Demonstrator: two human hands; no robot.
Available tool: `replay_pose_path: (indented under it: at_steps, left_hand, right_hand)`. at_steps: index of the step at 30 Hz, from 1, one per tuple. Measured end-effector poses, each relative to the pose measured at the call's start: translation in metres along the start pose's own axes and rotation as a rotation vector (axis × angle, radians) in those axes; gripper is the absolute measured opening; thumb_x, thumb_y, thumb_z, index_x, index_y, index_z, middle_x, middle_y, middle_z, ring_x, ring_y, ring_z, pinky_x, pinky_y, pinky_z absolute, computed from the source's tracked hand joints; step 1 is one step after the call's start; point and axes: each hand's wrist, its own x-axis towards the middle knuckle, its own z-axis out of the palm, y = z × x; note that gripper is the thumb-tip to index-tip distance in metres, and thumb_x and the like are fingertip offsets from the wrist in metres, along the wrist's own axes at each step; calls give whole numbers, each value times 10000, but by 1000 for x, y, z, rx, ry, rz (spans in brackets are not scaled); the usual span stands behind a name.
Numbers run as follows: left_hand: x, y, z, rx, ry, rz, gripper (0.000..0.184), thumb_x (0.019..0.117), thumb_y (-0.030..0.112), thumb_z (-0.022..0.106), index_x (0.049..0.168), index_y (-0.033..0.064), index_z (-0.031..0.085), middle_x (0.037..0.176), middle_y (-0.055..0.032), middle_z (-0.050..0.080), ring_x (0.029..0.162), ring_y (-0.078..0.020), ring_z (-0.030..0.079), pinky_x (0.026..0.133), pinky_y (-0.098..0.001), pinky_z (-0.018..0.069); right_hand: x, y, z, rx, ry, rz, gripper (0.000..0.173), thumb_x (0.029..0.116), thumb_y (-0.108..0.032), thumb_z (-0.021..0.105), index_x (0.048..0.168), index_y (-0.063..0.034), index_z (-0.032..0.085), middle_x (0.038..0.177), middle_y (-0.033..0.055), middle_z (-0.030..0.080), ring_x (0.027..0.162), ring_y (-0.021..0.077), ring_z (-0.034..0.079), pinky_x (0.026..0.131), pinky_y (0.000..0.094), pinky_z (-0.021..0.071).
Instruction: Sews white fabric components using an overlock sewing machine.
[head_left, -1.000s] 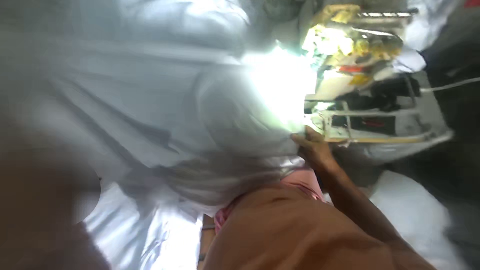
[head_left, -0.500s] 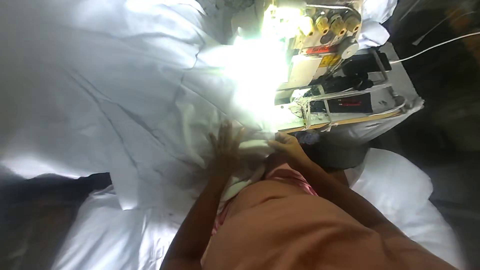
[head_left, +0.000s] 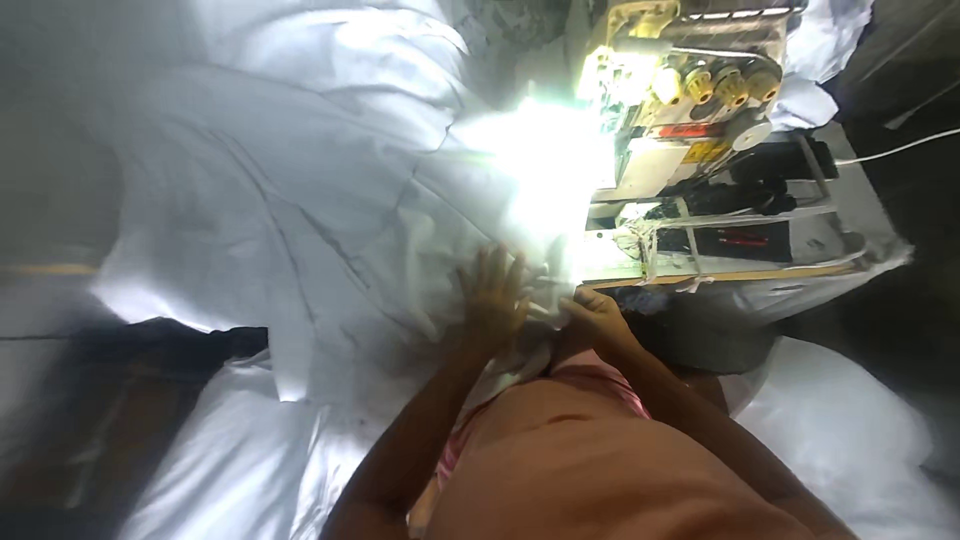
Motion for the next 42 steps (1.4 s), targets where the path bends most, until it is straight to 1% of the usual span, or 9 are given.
replay_pose_path:
  at_steps: [6,14,16,18,24,31,34,37,42]
  left_hand:
    - [-19,-31,-4,-25,7,165,498,943,-28,531,1435,40,569,1484,-229,539,1425,-423,457,1160,-679,250]
    - [38,-24,-61,-635,25,-191,241,1005,91,603,1122,-69,739,1228,-191,722,1272,-323,633,1186,-529,347]
    - [52,-6,-88,-619,77,-226,264,1052,113,523,1073,-85,697,1068,-171,746,1057,-164,711,1001,-328,521]
    - [53,19,-103,-504,89,-139,261,1058,121,506,1025,-79,670,880,-164,704,793,-133,675,729,-251,521]
    - [5,44,-43,-422,-92,133,333,979,12,552,1285,-57,663,1343,-198,663,1277,-365,625,1111,-529,449]
    - [10,29,-22,-342,-57,207,390,1003,82,550,1383,48,632,1447,-159,600,1428,-461,439,1152,-708,230]
    - [17,31,-38,-317,-50,303,302,990,92,597,1265,92,721,1357,-146,668,1382,-408,518,1174,-684,210]
    - [20,35,-52,-339,-71,346,257,988,77,584,1187,39,741,1258,-142,721,1277,-315,633,1158,-543,372]
    - [16,59,-72,-553,3,74,315,1053,101,501,1239,-87,672,1312,-215,675,1269,-312,636,1141,-436,431]
  right_hand:
    - [-10,-3,-9,-3,83,-5,101,1013,-51,579,1008,-37,679,832,13,697,716,68,654,686,249,570]
    - [-9,-12,7,37,87,28,87,1041,-75,549,987,-69,617,773,-8,656,617,49,610,587,224,539]
    - [-19,-17,9,16,84,-1,81,1041,-96,563,1018,-74,637,784,-16,678,631,41,631,594,224,556]
    - [-31,-25,11,10,93,-14,77,1026,-83,585,1048,-73,658,794,-26,695,651,32,653,603,223,571]
    - [-44,-33,12,-20,105,-29,125,998,-93,639,1109,-61,687,814,-15,701,625,11,598,573,180,513]
    - [-42,-31,8,17,78,-14,138,987,-69,650,1121,-73,683,815,8,708,564,14,567,511,161,474]
    - [-46,-31,4,12,87,-23,167,995,-76,641,1159,-78,673,806,14,703,556,19,567,509,166,479]
    - [-50,-31,3,2,110,-35,191,1012,-86,618,1197,-65,662,814,0,699,570,5,566,524,162,482]
    - [-50,-36,5,-10,100,-44,191,1013,-78,600,1195,-37,644,825,-28,695,589,-11,573,536,159,488]
